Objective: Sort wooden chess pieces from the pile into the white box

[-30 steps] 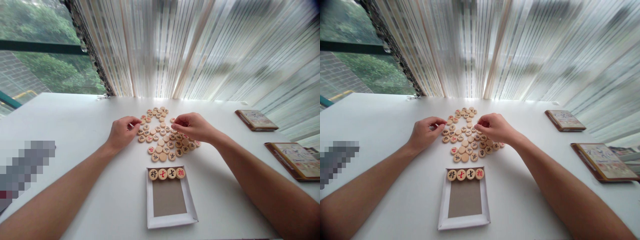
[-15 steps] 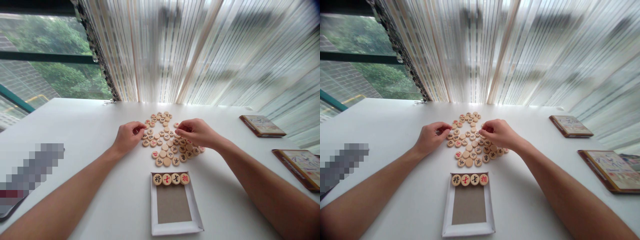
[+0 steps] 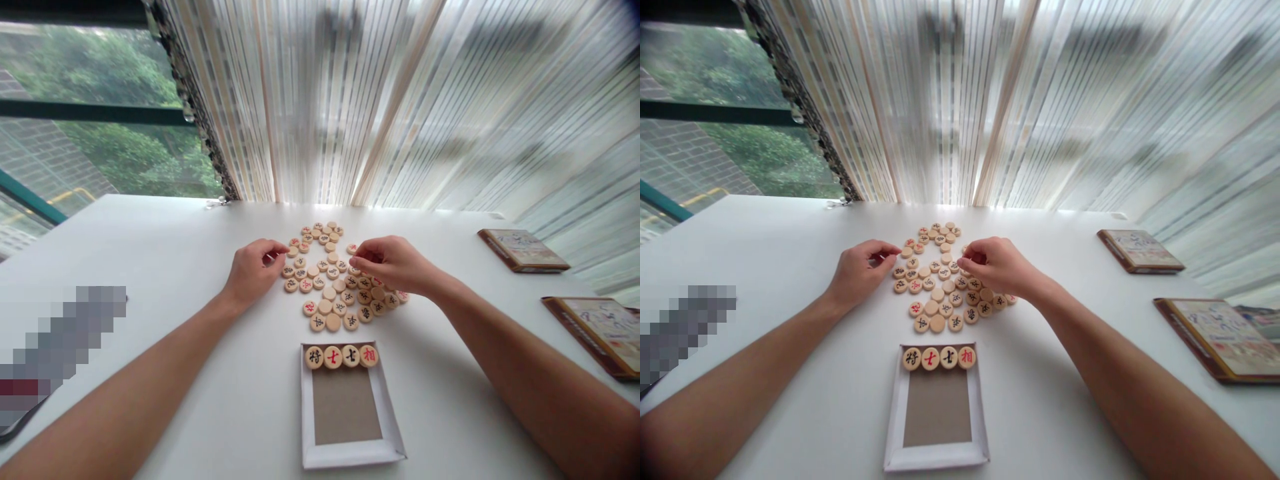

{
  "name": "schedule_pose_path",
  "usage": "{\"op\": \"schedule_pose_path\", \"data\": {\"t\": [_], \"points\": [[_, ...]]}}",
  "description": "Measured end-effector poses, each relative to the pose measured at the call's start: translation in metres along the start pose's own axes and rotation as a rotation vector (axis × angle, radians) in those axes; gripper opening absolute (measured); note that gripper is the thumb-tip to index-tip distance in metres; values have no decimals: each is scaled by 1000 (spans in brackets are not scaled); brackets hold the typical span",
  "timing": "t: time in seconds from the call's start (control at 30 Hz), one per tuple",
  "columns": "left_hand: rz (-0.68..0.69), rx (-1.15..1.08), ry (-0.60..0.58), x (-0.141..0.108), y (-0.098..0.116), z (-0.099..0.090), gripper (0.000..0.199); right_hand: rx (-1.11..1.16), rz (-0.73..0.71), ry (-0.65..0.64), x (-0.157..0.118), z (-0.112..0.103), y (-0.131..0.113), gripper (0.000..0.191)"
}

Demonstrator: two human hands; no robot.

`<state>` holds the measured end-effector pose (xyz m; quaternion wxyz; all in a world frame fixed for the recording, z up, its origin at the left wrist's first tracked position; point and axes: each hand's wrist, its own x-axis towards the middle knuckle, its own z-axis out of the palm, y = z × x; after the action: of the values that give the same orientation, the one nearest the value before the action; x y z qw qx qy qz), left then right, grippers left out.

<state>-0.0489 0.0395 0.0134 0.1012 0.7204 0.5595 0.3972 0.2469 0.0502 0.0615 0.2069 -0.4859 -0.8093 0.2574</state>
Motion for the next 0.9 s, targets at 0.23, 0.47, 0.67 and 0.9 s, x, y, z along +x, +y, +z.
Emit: {"op": "schedule_pose_path", "data": {"t": [0.23, 0.47, 0.67, 0.9], "points": [[-9, 1, -2, 1, -1, 1, 21, -13, 2, -1, 0, 1, 1, 41], [-7, -6, -14, 1, 2, 0, 25, -43, -3, 10, 1, 4, 5, 39], [-31, -10, -48, 1, 4, 0, 30, -63, -30, 24, 2, 5, 8, 40], [-41, -16, -79, 0, 6, -1, 35, -71, -24, 23, 2, 5, 8, 39]]}}
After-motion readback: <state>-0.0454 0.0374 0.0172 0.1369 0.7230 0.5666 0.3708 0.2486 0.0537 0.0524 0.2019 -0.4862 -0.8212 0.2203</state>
